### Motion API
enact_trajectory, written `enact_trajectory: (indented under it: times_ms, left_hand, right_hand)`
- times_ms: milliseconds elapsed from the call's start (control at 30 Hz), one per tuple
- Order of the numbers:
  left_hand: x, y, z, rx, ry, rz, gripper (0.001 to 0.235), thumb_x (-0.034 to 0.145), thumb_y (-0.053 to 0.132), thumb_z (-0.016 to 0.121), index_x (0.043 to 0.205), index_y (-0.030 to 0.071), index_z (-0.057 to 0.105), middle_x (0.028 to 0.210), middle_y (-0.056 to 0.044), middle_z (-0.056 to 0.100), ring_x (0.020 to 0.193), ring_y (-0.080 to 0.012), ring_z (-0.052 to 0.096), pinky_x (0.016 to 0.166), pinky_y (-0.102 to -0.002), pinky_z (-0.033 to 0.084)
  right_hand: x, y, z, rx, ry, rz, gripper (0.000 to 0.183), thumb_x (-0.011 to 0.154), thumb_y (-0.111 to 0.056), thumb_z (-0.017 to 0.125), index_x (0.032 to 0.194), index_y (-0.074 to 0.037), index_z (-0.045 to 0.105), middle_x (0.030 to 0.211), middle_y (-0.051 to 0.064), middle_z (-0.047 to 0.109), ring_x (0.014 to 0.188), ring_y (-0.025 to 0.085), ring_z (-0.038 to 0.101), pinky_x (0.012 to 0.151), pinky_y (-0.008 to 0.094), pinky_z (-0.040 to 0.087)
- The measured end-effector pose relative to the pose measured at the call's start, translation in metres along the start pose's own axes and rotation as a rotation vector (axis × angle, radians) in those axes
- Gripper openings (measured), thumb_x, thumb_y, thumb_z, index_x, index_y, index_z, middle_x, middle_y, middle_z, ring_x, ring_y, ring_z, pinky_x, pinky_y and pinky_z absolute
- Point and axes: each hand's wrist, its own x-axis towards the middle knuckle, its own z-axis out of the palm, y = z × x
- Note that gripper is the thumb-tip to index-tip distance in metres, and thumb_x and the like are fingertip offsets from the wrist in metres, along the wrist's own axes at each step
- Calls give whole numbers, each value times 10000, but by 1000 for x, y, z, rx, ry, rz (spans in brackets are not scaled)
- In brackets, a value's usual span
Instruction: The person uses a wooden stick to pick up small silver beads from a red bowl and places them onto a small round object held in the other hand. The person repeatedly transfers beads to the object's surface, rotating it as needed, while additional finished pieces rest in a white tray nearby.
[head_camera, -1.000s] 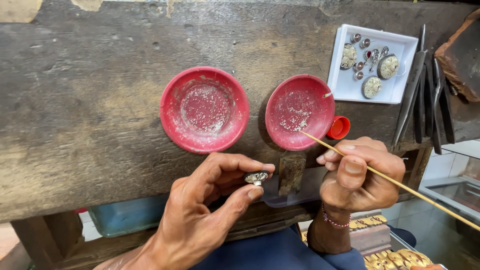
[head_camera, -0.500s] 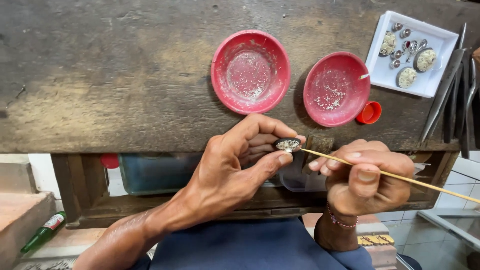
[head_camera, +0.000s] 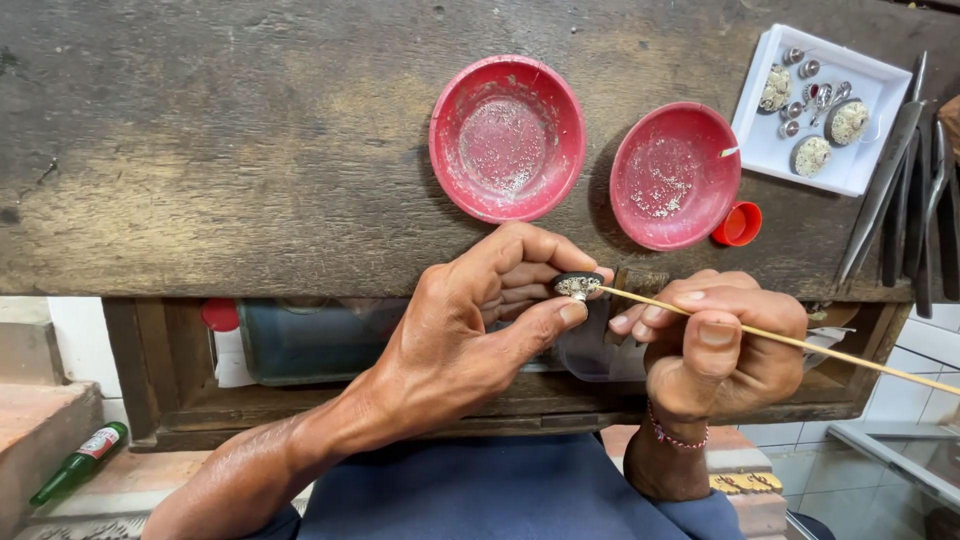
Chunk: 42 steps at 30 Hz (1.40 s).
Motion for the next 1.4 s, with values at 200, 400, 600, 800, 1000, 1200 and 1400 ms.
enact_trajectory:
  times_ms: [200,400,600,800,1000,1200,1400]
  left_hand:
    - [0,0,0,10,7,-1,222,964,61,660,1179,38,609,1140,-84,726,1097,-148,741,1076,-283,591]
    - [0,-1,0,11,-1,1,223,970,72,655,1185,38,604,1137,-83,721,1083,-144,737,1064,-281,592]
    - [0,-2,0,6,1,5,227,968,68,657,1185,33,599,1145,-93,726,1078,-146,739,1056,-277,597]
    - [0,-3,1,4,7,-1,227,965,62,659,1184,32,606,1124,-87,727,1063,-140,742,1045,-265,597]
    - [1,-2,1,13,14,-19,228,953,58,666,1173,38,612,1107,-89,738,1048,-140,752,1035,-262,604]
    - [1,-3,1,-1,12,-6,230,958,62,663,1178,27,605,1138,-98,736,1064,-150,749,1045,-273,605]
    - [1,-3,1,7,6,-27,230,956,68,662,1177,37,605,1132,-97,751,1050,-148,762,1036,-264,607]
  right_hand:
    - [-1,2,-1,0,-7,2,252,1082,-251,514,958,-32,492,644,118,445,486,186,503,422,299,520]
    - [0,1,-2,-43,-27,15,266,1086,-277,511,959,-44,495,614,112,456,459,190,513,408,276,475]
    - [0,0,-2,-27,-17,18,264,1088,-271,506,961,-40,491,636,118,448,474,185,501,420,289,505]
    - [-1,0,-1,-38,-15,27,252,1083,-261,502,965,-39,489,636,115,450,468,183,501,408,283,498]
    - [1,-2,0,-53,-31,23,271,1093,-284,496,962,-47,484,616,108,435,456,180,485,414,279,483]
    - [1,0,0,-23,-18,13,281,1092,-287,513,957,-42,478,622,106,428,459,176,476,402,286,485]
    - [1,2,0,-23,-11,9,287,1091,-290,517,949,-44,477,613,107,424,452,178,476,401,282,470]
